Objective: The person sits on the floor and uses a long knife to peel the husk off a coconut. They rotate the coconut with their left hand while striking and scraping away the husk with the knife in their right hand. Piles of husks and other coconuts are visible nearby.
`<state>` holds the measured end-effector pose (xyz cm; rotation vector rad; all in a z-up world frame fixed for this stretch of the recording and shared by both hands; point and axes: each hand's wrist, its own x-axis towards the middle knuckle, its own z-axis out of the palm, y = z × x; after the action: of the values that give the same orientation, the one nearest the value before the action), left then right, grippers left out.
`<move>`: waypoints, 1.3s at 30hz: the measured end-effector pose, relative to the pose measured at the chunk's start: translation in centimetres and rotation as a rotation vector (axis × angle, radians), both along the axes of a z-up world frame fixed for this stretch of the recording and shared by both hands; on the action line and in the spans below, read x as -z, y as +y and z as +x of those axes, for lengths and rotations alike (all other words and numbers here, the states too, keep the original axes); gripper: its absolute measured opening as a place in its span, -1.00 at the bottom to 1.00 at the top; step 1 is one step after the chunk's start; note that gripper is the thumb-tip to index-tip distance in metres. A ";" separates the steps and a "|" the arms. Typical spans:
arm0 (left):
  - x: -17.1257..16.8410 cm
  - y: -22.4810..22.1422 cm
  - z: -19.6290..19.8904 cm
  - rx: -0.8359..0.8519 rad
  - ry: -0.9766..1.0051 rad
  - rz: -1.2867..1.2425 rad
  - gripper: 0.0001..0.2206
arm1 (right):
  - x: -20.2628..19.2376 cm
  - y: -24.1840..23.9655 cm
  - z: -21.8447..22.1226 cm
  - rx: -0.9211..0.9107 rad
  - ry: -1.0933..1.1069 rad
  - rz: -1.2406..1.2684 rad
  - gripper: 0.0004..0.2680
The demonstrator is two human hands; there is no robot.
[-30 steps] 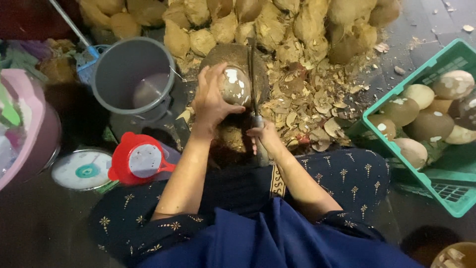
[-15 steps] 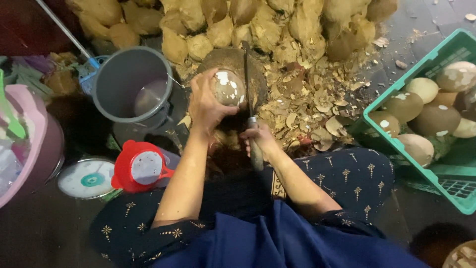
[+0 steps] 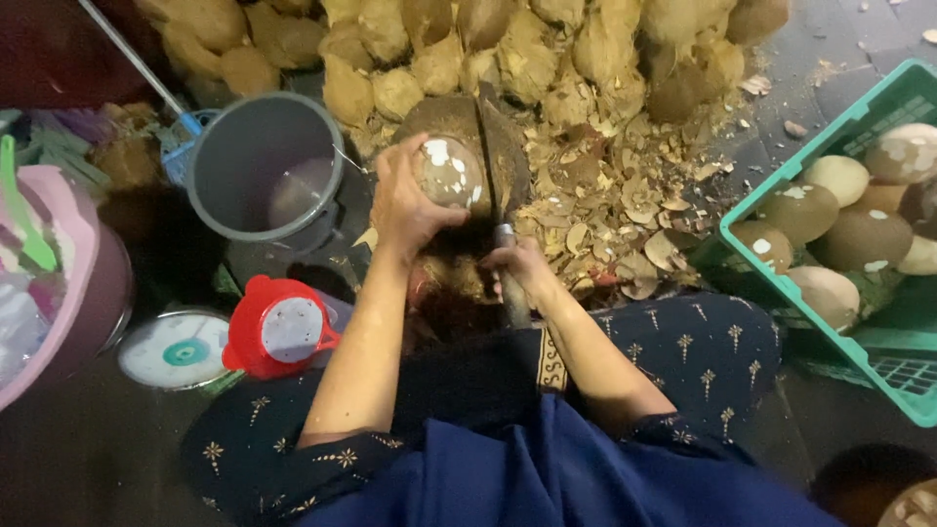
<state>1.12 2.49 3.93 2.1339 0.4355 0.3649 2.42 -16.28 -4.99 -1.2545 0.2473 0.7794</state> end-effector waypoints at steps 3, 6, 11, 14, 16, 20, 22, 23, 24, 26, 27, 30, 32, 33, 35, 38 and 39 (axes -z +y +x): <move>1.4 -0.5 0.6 0.003 -0.054 -0.016 -0.02 | -8.7 -0.8 -1.8 0.040 -0.078 0.155 -0.87; -0.3 0.1 -0.2 0.020 0.036 0.085 0.02 | -11.4 -1.8 -1.6 0.025 -0.595 0.329 -0.85; -0.7 0.4 0.1 0.038 0.061 0.087 0.00 | -5.5 -0.2 -0.1 -0.016 -0.565 0.279 -0.90; -0.3 -0.2 0.4 0.071 0.071 0.098 0.00 | -3.7 0.4 -0.7 -0.077 -0.100 0.088 -0.92; -0.8 -0.6 -0.2 0.087 0.075 0.129 0.02 | -3.3 0.4 -1.2 -0.045 -0.111 0.075 -0.93; -0.7 -0.4 -0.3 0.101 -0.043 0.129 -0.01 | -9.9 -0.4 -2.1 -0.043 -0.166 0.267 -0.89; 0.8 -0.3 0.1 0.085 -0.089 0.108 -0.02 | -12.3 -0.9 -2.7 -0.057 -0.290 0.362 -0.86; 1.3 -0.2 0.4 0.076 -0.069 0.135 0.03 | -11.7 -1.0 -2.5 -0.072 -0.530 0.379 -0.87; 1.7 -0.2 0.7 0.067 -0.048 0.161 0.08 | -11.2 -1.1 -2.3 -0.089 -0.771 0.393 -0.86; 1.8 0.0 0.6 0.069 -0.083 0.158 0.06 | -6.7 -0.1 -1.3 -0.076 -0.662 0.410 -0.86; 1.8 -0.2 0.7 0.076 -0.117 0.154 0.04 | -4.5 0.2 -0.7 -0.058 -0.552 0.424 -0.85; -1.6 -1.3 -0.4 0.046 0.071 0.210 -0.01 | 0.8 -0.2 -0.3 -0.093 0.098 0.299 -0.95; 0.0 -0.6 0.4 0.058 0.035 0.185 -0.01 | 0.1 -0.3 -0.1 -0.084 0.078 0.248 -0.93; 0.6 -0.3 1.0 0.074 0.000 0.166 -0.01 | -0.3 -0.3 0.1 -0.071 0.058 0.202 -0.90; 0.3 0.2 -0.4 0.079 -0.013 0.158 0.01 | -1.1 -0.6 0.3 -0.065 -0.043 0.082 -0.88; -0.5 0.5 -0.6 0.077 -0.036 0.120 0.03 | -2.9 0.0 0.1 -0.027 -0.261 0.121 -0.85; -0.4 0.2 -0.8 0.077 -0.031 0.080 0.02 | -3.3 0.0 -0.5 0.007 -0.362 0.273 -0.83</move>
<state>0.33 2.65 4.36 2.2130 0.3245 0.3770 1.88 -16.27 -1.70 -1.1097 -0.1443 0.5455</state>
